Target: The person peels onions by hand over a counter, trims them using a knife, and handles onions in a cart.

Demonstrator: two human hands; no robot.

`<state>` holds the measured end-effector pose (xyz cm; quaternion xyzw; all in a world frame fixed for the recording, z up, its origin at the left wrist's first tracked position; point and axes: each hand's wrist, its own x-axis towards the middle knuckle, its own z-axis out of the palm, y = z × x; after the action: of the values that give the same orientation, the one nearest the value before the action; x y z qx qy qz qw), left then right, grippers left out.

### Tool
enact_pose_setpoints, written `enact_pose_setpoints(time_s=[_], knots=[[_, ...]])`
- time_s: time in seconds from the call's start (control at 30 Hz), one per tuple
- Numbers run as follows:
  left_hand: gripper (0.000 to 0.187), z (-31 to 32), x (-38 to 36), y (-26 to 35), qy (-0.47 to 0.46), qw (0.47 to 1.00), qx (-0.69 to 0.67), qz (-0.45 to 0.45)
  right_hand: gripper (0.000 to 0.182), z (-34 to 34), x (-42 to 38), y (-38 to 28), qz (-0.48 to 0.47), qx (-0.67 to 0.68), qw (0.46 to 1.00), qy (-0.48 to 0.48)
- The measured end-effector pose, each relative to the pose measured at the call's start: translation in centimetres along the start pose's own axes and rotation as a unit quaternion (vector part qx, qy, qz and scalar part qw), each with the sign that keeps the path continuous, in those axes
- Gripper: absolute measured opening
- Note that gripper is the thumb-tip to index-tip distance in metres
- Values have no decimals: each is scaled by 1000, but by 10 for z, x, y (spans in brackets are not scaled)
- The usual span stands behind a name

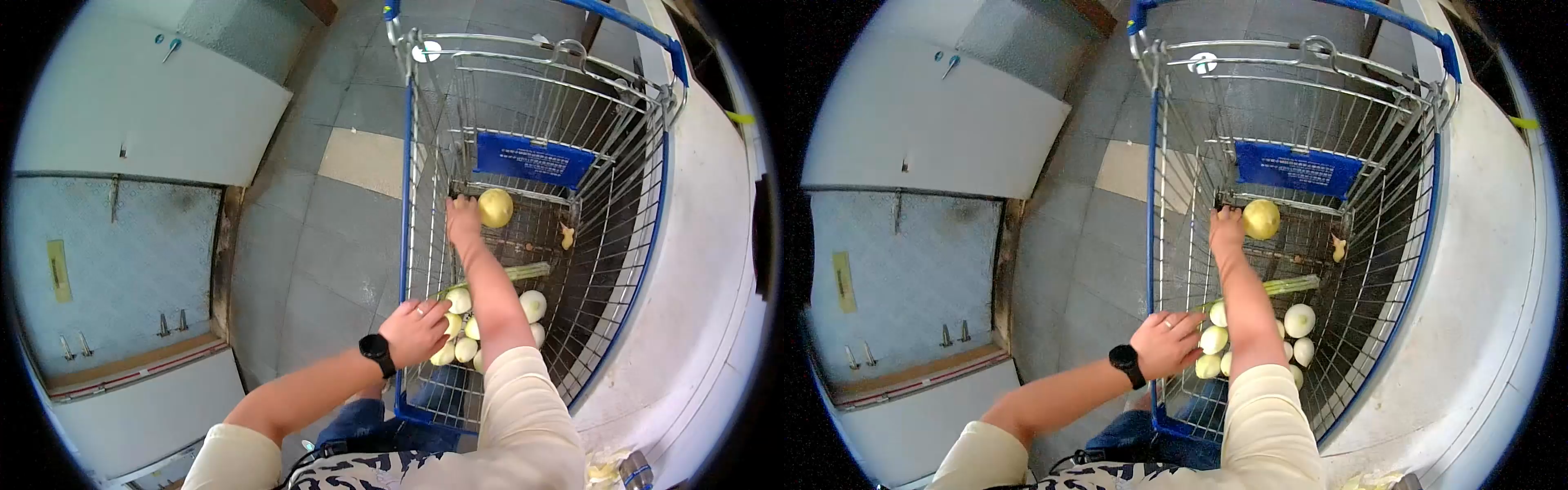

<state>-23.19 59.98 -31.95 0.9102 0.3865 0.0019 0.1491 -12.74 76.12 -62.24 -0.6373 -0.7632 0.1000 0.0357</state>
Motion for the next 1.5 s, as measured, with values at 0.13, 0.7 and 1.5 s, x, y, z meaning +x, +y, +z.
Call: enact_pose_setpoints(time_s=[0.13, 0.7, 1.5], knots=[[21, -4, 6, 3, 13, 1000, 14, -2, 40, -11, 14, -13, 23, -152, 981, -115], [67, -12, -10, 6, -66, 996, 27, 45, 86, -271, -291, -18, 347, 347, 868, -75], [94, -337, -331, 368, 255, 601, 157, 741, 78, -431, -784, -351, 573, 354, 507, 538]])
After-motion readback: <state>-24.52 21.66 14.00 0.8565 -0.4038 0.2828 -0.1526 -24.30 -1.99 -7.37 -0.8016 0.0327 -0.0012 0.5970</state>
